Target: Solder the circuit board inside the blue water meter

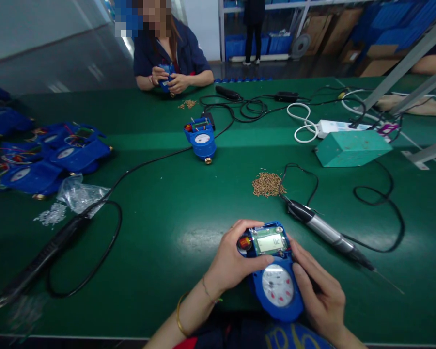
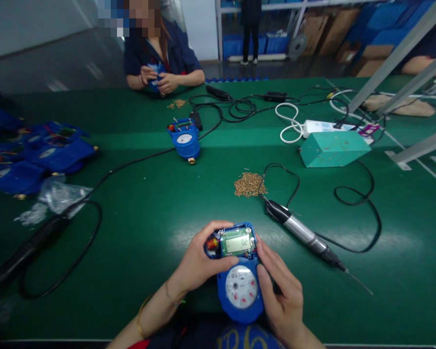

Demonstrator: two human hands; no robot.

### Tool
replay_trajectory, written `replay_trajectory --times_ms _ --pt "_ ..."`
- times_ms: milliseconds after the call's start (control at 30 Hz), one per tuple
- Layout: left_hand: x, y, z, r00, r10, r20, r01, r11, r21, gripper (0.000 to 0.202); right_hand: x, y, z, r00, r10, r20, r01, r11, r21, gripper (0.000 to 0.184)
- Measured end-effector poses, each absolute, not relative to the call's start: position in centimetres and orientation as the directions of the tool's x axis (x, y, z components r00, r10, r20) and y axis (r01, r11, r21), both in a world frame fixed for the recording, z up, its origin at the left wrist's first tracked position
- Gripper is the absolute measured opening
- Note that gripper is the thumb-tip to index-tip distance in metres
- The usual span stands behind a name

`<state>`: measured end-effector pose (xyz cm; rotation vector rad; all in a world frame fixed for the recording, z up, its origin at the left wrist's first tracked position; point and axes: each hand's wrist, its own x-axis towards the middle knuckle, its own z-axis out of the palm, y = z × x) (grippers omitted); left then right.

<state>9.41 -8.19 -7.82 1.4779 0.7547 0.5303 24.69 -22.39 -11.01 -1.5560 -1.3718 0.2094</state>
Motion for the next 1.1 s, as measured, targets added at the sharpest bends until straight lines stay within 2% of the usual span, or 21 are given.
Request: replay_trajectory --times_ms 133,233,300,433,533,633,733,833,900,967,1033,1100 --pt "9.4 -7.2 -7.8 0.722 0.682 -0.113 0.073 0.086 0.994 0.056 24.5 -22.1 -11.0 0.364 0.795 0.486 0.655 0.152 -0.74 0.042" --pt "9.4 -6.6 -7.7 0.751 0.654 -0.094 0.061 0.072 0.995 0.056 25.8 -21.3 -9.6 0.322 0.811 0.488 0.697 0.146 -0.702 0.026" --pt "9.5 -6.5 -7.7 0.754 0.652 -0.084 0.065 0.053 0.996 0.056 27.0 -20.7 -8.3 0.201 0.854 0.481 0.76 0.174 -0.627 0.019" --pt "9.4 -6.7 -7.7 0.747 0.658 -0.095 0.067 0.067 0.996 0.057 29.2 -19.8 -6.3 -0.016 0.921 0.389 0.851 0.217 -0.478 0.033" --pt "9.4 -6.8 -7.8 0.744 0.662 -0.095 0.067 0.068 0.995 0.057 29.7 -19.3 -5.9 -0.05 0.953 0.3 0.882 0.182 -0.434 0.034" --pt "9.3 -6.8 -7.9 0.741 0.667 -0.078 0.06 0.05 0.997 0.057 29.5 -18.8 -5.7 -0.085 0.967 0.238 0.92 0.168 -0.355 0.026" --pt "9.3 -6.7 -8.0 0.747 0.662 -0.054 0.055 0.02 0.998 0.057 28.6 -18.2 -5.2 -0.109 0.969 0.221 0.952 0.166 -0.257 0.016" --pt "9.2 -6.6 -8.1 0.756 0.653 -0.048 0.061 0.002 0.998 0.058 27.8 -18.2 -4.8 -0.09 0.969 0.232 0.975 0.134 -0.179 0.015" --pt "9.2 -6.6 -8.1 0.759 0.649 -0.052 0.067 0.002 0.998 0.057 27.6 -18.4 -4.8 -0.055 0.976 0.21 0.979 0.094 -0.179 0.018" --pt "9.1 -6.5 -8.0 0.758 0.65 -0.055 0.071 0.001 0.997 0.057 27.8 -18.8 -4.8 0.0 0.978 0.209 0.97 0.05 -0.236 0.023" --pt "9.1 -6.5 -7.9 0.759 0.648 -0.058 0.074 0.002 0.997 0.057 28.0 -19.3 -4.7 0.037 0.963 0.266 0.941 0.055 -0.333 0.025" --pt "9.1 -6.5 -7.8 0.761 0.646 -0.061 0.077 0.005 0.997 0.057 28.1 -19.5 -4.5 0.044 0.93 0.365 0.9 0.122 -0.418 0.019"
